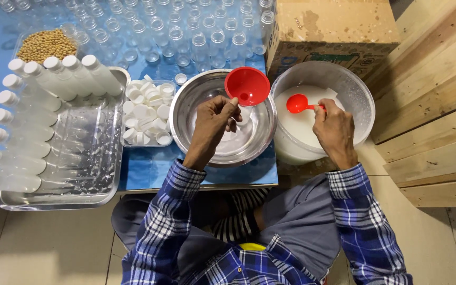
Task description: The person scoops a white liquid from a large bucket using a red ladle and pours it into a plastic bottle through a red funnel. After filling, the person removes the funnel, picks up a white cap, and screws it onto the bottle before placing it on a tray.
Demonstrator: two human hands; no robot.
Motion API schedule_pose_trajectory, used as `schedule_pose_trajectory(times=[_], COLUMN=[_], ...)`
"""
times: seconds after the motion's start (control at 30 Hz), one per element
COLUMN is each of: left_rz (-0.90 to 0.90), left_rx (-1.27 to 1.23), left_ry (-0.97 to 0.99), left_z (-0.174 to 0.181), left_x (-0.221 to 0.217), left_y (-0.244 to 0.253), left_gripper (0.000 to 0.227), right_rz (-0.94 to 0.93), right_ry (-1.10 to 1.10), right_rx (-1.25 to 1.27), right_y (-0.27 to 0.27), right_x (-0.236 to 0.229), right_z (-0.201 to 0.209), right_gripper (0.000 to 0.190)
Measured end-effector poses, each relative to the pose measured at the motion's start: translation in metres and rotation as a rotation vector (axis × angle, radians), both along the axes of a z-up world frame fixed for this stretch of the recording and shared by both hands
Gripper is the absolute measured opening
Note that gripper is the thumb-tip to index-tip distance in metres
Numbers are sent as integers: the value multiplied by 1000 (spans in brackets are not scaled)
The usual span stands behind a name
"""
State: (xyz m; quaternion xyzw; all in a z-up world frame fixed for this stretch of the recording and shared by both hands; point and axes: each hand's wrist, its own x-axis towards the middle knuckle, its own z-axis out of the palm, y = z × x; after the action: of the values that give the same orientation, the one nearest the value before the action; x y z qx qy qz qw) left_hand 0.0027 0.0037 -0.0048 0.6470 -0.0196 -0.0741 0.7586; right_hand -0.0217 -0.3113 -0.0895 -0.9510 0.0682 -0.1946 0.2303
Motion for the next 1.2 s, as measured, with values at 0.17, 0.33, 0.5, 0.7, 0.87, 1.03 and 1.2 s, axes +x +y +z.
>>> schedule_pose_trajectory(times=[0.17,0.33,0.5,0.7,0.87,1.03,1.2], left_rz=[4,10,12,14,-67,-88,-72], left_rx=[11,10,-9,-56,-83,-130,-108], left_ry=[12,22,26,12,32,43,55], left_z=[-3,-2,-4,-5,9,10,14], left_x=[1,-1,-1,0,-3,-5,-4], left_y=[-2,-2,0,2,8,8,9], left_gripper=[30,29,29,24,23,23,24], right_rz=[-10,-22,-26,16,172,264,358], right_ry=[38,56,26,-155,-266,-360,-488], right_rx=[4,35,94,59,355,253,-260], right_y=[-1,0,-11,-25,43,85,92], right_x=[4,0,8,3,-38,-56,-55], right_z=[-6,-3,-8,13,139,185,157], right_gripper=[17,18,17,10,13,16,17])
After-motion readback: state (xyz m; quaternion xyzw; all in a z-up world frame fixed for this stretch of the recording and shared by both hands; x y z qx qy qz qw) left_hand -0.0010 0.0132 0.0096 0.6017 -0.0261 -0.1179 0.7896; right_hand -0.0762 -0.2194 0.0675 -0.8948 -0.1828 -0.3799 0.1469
